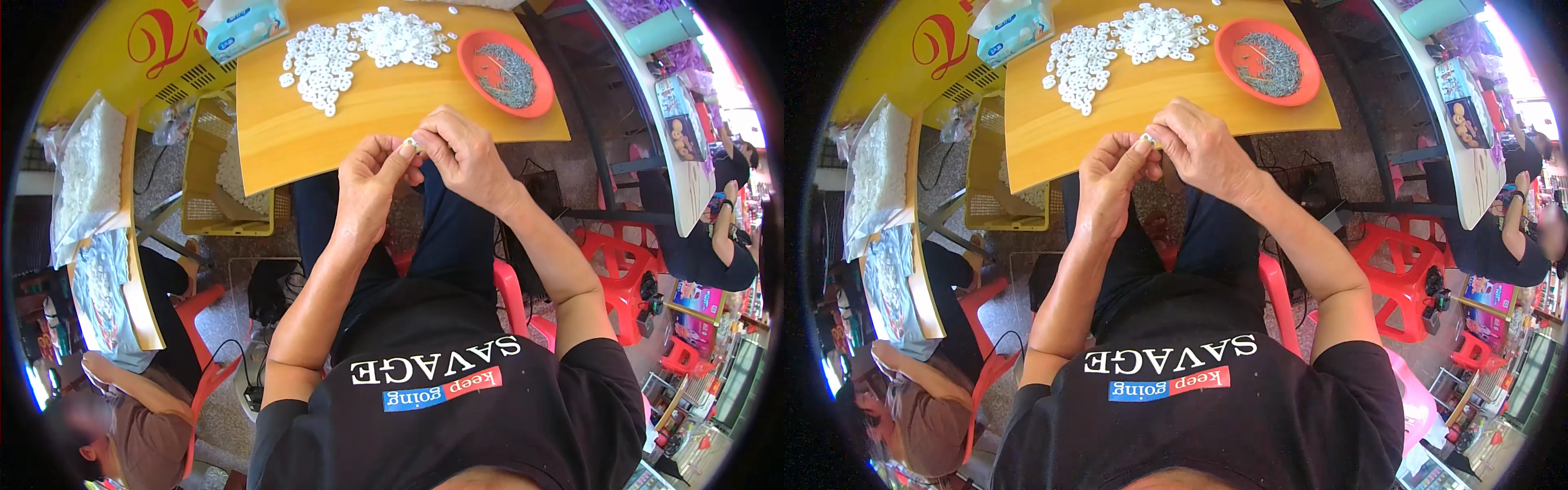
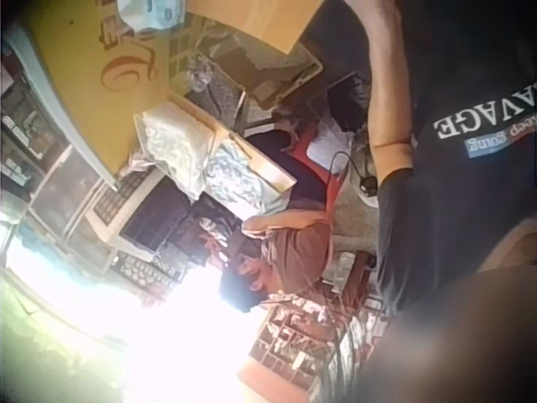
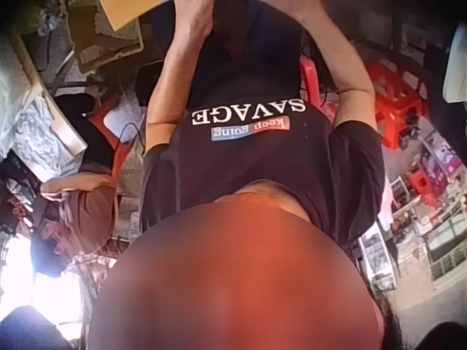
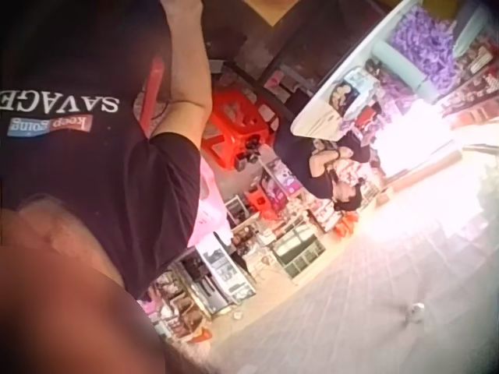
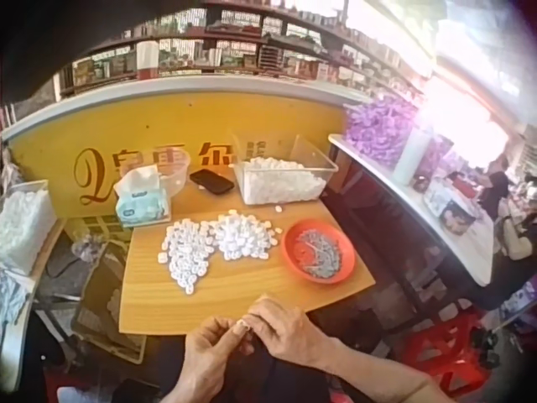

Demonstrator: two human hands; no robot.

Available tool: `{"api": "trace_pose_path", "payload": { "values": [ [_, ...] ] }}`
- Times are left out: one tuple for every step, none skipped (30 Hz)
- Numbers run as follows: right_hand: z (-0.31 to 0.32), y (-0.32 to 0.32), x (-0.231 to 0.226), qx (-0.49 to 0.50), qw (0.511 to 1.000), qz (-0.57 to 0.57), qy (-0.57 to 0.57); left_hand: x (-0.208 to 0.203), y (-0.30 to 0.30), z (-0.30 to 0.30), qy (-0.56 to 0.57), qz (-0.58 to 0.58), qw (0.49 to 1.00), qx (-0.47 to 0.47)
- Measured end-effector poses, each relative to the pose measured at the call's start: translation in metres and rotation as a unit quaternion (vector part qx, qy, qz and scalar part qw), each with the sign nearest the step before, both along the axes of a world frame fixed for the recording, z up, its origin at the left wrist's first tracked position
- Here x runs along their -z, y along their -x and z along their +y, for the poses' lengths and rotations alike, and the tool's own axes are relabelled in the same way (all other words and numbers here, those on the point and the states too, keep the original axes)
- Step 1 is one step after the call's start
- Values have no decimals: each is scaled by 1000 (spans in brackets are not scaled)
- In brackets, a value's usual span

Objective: Assembling small white plastic components with metal pins by hand.

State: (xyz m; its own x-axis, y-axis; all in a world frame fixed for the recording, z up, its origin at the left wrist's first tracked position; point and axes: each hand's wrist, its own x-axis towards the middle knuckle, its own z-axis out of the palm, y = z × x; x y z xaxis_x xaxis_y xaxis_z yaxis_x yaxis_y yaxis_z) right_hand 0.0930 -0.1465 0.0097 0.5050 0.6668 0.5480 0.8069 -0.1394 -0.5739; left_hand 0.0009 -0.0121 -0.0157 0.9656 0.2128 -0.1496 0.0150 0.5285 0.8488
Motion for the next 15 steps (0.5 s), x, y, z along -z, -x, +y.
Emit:
{"api": "trace_pose_path", "payload": {
  "values": [
    [2, 2, 1, 12, 1000, 27, -11, 0, 0, -1, -10, -4, 1000, -11],
    [4, 4, 3, 24, 998, 54, -22, 1, 0, -2, -10, -6, 1000, -11],
    [6, 6, 6, 24, 998, 53, -22, 2, -1, -3, -20, -7, 999, -27],
    [8, 8, 10, 47, 996, 65, -36, 3, -2, -4, -28, -9, 999, -41],
    [10, 9, 14, 69, 993, 78, -50, 6, -4, -5, -27, -10, 999, -40],
    [12, 9, 18, 69, 993, 76, -50, 9, -7, -6, -20, -15, 998, -50],
    [15, 8, 22, 83, 991, 88, -57, 13, -10, -6, -13, -21, 998, -62],
    [17, 6, 25, 97, 988, 101, -65, 17, -13, -4, -13, -23, 998, -63],
    [17, 3, 27, 95, 988, 99, -65, 21, -16, -1, -7, -15, 998, -57],
    [17, -2, 27, 90, 986, 138, -35, 23, -18, 4, -2, -6, 999, -49],
    [18, -7, 26, 83, 981, 177, -5, 24, -19, 8, -2, -8, 999, -51],
    [17, -17, 23, 61, 966, 248, 25, 26, -19, 13, -4, -4, 998, -55],
    [19, -28, 19, 92, 963, 248, 48, 28, -19, 18, -6, 0, 998, -60],
    [22, -44, 18, 124, 959, 246, 71, 30, -18, 22, -10, 0, 998, -62],
    [22, -69, 32, 155, 985, 60, 44, 29, -18, 22, -10, -1, 998, -60]
  ]
}}
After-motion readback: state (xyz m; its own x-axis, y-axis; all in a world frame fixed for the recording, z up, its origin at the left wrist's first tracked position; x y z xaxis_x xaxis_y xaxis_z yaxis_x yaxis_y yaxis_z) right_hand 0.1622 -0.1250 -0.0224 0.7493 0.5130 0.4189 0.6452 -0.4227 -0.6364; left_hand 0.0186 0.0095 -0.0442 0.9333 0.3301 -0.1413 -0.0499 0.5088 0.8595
